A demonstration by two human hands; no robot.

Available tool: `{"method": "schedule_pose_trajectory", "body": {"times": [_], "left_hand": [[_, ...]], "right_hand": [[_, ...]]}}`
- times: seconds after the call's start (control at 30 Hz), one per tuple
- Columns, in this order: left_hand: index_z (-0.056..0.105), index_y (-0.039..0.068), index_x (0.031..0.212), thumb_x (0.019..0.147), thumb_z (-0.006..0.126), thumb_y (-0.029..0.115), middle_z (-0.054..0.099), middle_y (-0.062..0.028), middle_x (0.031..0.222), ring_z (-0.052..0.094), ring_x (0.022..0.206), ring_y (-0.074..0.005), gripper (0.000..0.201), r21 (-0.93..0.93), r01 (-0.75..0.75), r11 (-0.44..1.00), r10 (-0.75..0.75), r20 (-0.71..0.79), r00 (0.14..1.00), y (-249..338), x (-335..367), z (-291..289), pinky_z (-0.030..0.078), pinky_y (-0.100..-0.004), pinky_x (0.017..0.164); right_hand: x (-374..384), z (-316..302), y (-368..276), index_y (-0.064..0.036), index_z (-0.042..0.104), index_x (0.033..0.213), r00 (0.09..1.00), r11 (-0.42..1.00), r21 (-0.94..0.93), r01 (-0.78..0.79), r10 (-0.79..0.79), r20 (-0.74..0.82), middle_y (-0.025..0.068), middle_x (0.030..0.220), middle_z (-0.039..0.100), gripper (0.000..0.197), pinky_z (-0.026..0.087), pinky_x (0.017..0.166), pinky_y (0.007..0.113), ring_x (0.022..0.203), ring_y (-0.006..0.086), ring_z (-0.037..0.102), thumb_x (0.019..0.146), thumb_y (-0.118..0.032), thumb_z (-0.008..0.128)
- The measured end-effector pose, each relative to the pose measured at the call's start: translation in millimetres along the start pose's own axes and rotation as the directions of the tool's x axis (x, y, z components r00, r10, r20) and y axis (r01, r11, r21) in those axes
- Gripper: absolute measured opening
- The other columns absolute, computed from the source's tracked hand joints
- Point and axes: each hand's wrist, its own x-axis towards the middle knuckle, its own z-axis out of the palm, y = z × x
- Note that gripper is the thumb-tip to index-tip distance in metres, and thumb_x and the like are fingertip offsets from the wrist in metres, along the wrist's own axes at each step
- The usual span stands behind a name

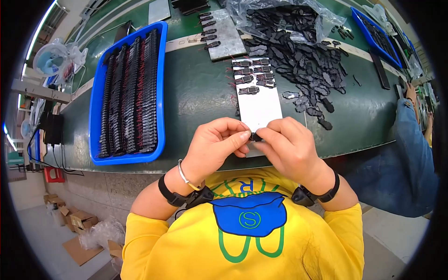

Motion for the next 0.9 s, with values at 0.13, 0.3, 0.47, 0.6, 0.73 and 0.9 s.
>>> {"method": "schedule_pose_trajectory", "body": {"times": [0.13,0.3,0.47,0.6,0.73,0.9], "left_hand": [[0.064,-0.001,0.103,0.09,0.063,0.007,0.066,-0.0053,0.087,0.064,0.072,-0.0106,0.015,0.027,-0.017,1.0,0.017,-0.009,1.0,-3.2,-2.0,3.4,0.054,-0.0231,0.064],[0.066,0.0,0.101,0.089,0.064,0.005,0.067,-0.0044,0.087,0.063,0.072,-0.0095,0.013,0.14,-0.038,0.989,0.042,-0.026,0.999,0.1,-5.2,7.1,0.053,-0.0223,0.066],[0.067,0.001,0.096,0.086,0.067,0.003,0.067,-0.0063,0.092,0.064,0.076,-0.0114,0.011,0.436,-0.29,0.852,0.319,0.006,0.948,-5.3,-7.7,10.6,0.053,-0.0239,0.068],[0.066,0.0,0.096,0.081,0.068,-0.006,0.064,-0.0141,0.106,0.064,0.087,-0.017,0.016,0.646,-0.572,0.505,0.518,0.303,0.8,1.9,-6.2,7.5,0.052,-0.0249,0.076],[0.065,0.0,0.092,0.078,0.069,-0.007,0.061,-0.0178,0.114,0.064,0.087,-0.019,0.016,0.6,-0.628,0.496,0.528,0.365,0.766,1.0,-5.3,4.8,0.052,-0.0266,0.075],[0.064,-0.001,0.096,0.082,0.066,-0.005,0.058,-0.0188,0.118,0.064,0.087,-0.0189,0.014,0.484,-0.585,0.651,0.471,0.347,0.811,-1.8,-4.7,-1.4,0.053,-0.0255,0.073]], "right_hand": [[-2.4,3.2,-2.2,-0.0004,0.063,0.093,0.999,0.995,0.097,-0.019,0.023,-0.042,0.0124,0.083,0.063,0.03,0.051,0.057,0.035,0.069,0.0283,0.063,0.066,-0.001,0.076],[-9.8,3.0,-2.1,-0.0002,0.063,0.094,0.997,0.99,0.12,-0.073,0.072,0.011,0.0129,0.085,0.065,0.032,0.052,0.058,0.034,0.07,0.0281,0.065,0.065,-0.002,0.077],[-11.0,1.1,-1.8,-0.0001,0.064,0.096,0.997,0.989,0.127,-0.075,0.076,0.0,0.0118,0.081,0.065,0.034,0.051,0.055,0.033,0.066,0.027,0.065,0.064,-0.001,0.077],[-12.9,0.8,0.0,-0.0005,0.065,0.096,0.998,0.985,0.161,-0.061,0.063,-0.007,0.0109,0.08,0.065,0.034,0.051,0.054,0.032,0.065,0.0258,0.064,0.064,-0.001,0.077],[-14.2,1.3,0.0,-0.001,0.067,0.093,0.999,0.981,0.192,-0.02,0.029,-0.045,0.0095,0.079,0.065,0.031,0.05,0.053,0.031,0.063,0.0242,0.063,0.064,0.001,0.076],[-16.7,1.8,0.3,-0.0013,0.067,0.09,0.992,0.985,0.162,0.061,-0.042,-0.116,0.0075,0.078,0.064,0.027,0.049,0.05,0.03,0.059,0.0219,0.061,0.064,0.002,0.075]]}}
